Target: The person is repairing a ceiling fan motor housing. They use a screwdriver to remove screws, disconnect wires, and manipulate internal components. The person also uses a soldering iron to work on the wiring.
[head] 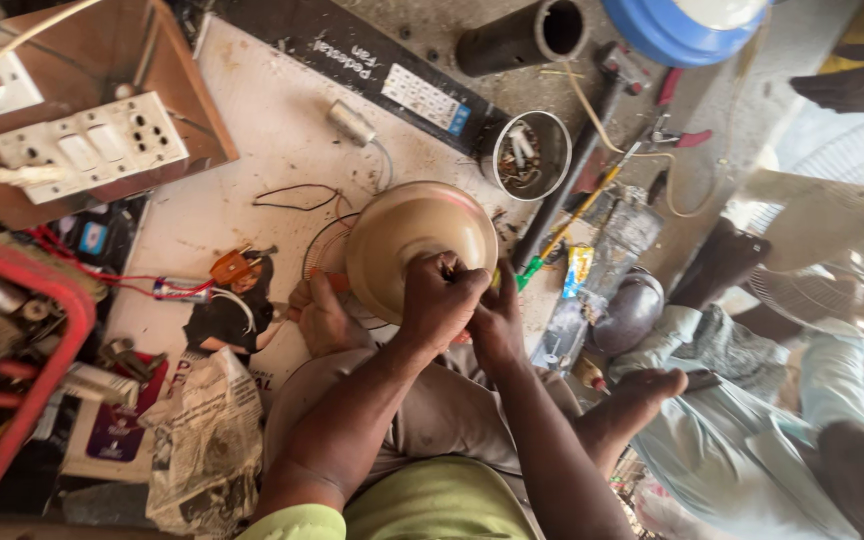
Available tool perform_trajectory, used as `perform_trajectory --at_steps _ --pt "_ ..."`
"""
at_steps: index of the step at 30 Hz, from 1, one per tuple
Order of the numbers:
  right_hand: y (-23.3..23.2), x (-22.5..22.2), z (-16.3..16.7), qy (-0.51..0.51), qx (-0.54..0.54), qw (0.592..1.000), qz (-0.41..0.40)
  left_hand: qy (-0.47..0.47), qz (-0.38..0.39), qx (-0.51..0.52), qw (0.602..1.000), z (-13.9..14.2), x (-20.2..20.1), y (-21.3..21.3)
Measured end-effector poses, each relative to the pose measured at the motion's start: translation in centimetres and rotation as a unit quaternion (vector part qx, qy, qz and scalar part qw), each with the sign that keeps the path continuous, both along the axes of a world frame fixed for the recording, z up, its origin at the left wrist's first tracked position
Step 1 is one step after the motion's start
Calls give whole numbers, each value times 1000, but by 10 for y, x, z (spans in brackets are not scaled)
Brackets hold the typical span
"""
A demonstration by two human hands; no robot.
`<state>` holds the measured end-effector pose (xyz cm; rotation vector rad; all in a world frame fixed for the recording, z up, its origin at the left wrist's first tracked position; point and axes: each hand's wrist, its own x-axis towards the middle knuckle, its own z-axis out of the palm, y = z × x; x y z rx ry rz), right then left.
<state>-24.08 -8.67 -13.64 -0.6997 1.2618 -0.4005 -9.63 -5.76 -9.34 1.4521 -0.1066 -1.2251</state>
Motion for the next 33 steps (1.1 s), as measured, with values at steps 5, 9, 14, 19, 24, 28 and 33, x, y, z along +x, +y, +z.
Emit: perform_trajectory --at_steps 5,9,14,19,24,28,33 --pt "-12 21 -10 163 -148 961 164 -77 5 48 996 -20 -11 -2" --pt "-11 19 -17 244 -226 892 305 -86 -40 53 994 -11 -4 -1" --pt "-3 15 -28 286 -603 625 406 -333 -191 3 923 22 72 2" --pt "0 23 -19 40 -142 977 153 -415 119 36 901 -43 228 -75" --pt "-7 32 -8 141 -58 975 163 -702 125 28 700 -92 299 -134" --pt "-5 28 -17 73 -107 980 148 -602 139 48 785 -91 306 -148" --pt "2 18 -34 -25 -98 990 98 -477 33 4 878 -58 266 -108"
